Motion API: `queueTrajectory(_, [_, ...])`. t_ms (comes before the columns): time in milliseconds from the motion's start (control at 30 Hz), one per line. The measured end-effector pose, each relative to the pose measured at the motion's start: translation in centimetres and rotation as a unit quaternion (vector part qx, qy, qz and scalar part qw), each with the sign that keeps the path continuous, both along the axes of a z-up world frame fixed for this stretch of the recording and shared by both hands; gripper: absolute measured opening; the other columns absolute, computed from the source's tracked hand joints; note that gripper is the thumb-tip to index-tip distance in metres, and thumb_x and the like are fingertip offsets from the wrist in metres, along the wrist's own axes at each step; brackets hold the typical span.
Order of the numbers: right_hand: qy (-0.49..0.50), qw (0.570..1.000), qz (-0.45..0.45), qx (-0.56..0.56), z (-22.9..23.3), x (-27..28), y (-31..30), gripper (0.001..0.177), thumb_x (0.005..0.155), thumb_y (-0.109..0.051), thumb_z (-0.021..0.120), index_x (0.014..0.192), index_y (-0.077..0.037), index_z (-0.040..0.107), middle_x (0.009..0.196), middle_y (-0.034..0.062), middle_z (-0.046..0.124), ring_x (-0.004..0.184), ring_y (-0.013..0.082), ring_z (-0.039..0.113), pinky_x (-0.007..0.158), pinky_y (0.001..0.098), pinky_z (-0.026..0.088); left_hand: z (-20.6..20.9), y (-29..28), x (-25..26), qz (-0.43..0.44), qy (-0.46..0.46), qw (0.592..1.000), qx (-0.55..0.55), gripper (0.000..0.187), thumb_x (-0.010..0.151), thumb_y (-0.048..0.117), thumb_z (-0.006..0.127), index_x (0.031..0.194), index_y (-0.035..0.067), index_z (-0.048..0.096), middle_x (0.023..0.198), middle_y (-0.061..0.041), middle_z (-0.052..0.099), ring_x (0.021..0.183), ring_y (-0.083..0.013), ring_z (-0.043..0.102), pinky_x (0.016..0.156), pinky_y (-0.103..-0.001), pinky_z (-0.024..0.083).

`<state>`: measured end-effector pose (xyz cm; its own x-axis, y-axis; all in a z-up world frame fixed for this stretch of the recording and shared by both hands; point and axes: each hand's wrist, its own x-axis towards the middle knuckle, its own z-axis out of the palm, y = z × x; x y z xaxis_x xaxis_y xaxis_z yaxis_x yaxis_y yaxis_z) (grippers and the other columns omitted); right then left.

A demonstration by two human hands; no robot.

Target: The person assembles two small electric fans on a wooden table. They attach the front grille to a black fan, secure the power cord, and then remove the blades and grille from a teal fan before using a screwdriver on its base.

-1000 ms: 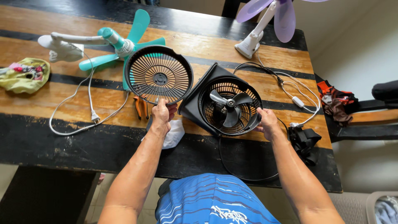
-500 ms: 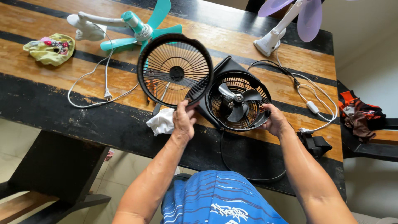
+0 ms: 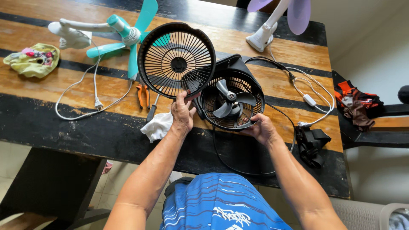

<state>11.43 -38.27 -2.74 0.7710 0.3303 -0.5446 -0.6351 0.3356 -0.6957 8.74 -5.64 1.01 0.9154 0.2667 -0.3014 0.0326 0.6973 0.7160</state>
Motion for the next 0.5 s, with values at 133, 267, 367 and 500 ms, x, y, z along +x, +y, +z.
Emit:
queueTrajectory(133, [0.001,0.999,-0.029,0.023,-0.6,-1.1,1.2,0.028,0.084,-0.017,0.053,0.105,0.0,0.058,0.099,0.0088,0.066,0.1,0.0291,0.067,0.103,0.0591,0.052,-0.1,0.2,0.9,-0.018,0.011,1.0,0.018,0.046,0.092,0.043,0.056,0.123,0.009,0.061,0.129,-0.008,0.066,0.13,-0.0188,0.051,0.106,-0.044,0.031])
queueTrajectory(267, [0.003,0.998,-0.058,0.03,-0.3,-1.8,2.2,0.025,0.083,-0.017,0.053,0.102,-0.001,0.058,0.099,0.0087,0.066,0.102,0.0284,0.068,0.101,0.0574,0.054,0.0,0.1,2.1,-0.026,-0.002,0.999,0.027,0.037,0.093,0.038,0.058,0.114,0.007,0.065,0.111,-0.006,0.073,0.087,-0.0081,0.054,0.074,-0.025,0.035])
queueTrajectory(367, [0.007,0.998,-0.061,0.017,0.1,-2.2,3.0,0.027,0.082,-0.018,0.052,0.097,0.002,0.061,0.1,0.0139,0.07,0.102,0.0295,0.068,0.098,0.0531,0.056,-0.5,0.0,2.6,-0.023,-0.016,0.999,0.031,0.036,0.093,0.035,0.058,0.112,0.005,0.066,0.1,-0.008,0.077,0.062,-0.0066,0.04,0.055,-0.022,0.029])
queueTrajectory(500, [0.009,0.996,-0.082,0.018,0.7,-2.7,4.3,0.022,0.086,-0.019,0.054,0.095,0.001,0.061,0.101,0.0152,0.068,0.103,0.0292,0.067,0.098,0.0516,0.057,-0.7,0.2,3.4,-0.012,-0.045,0.999,0.025,0.038,0.096,0.031,0.058,0.116,0.0,0.068,0.098,-0.01,0.076,0.064,-0.006,0.044,0.056,-0.02,0.032])
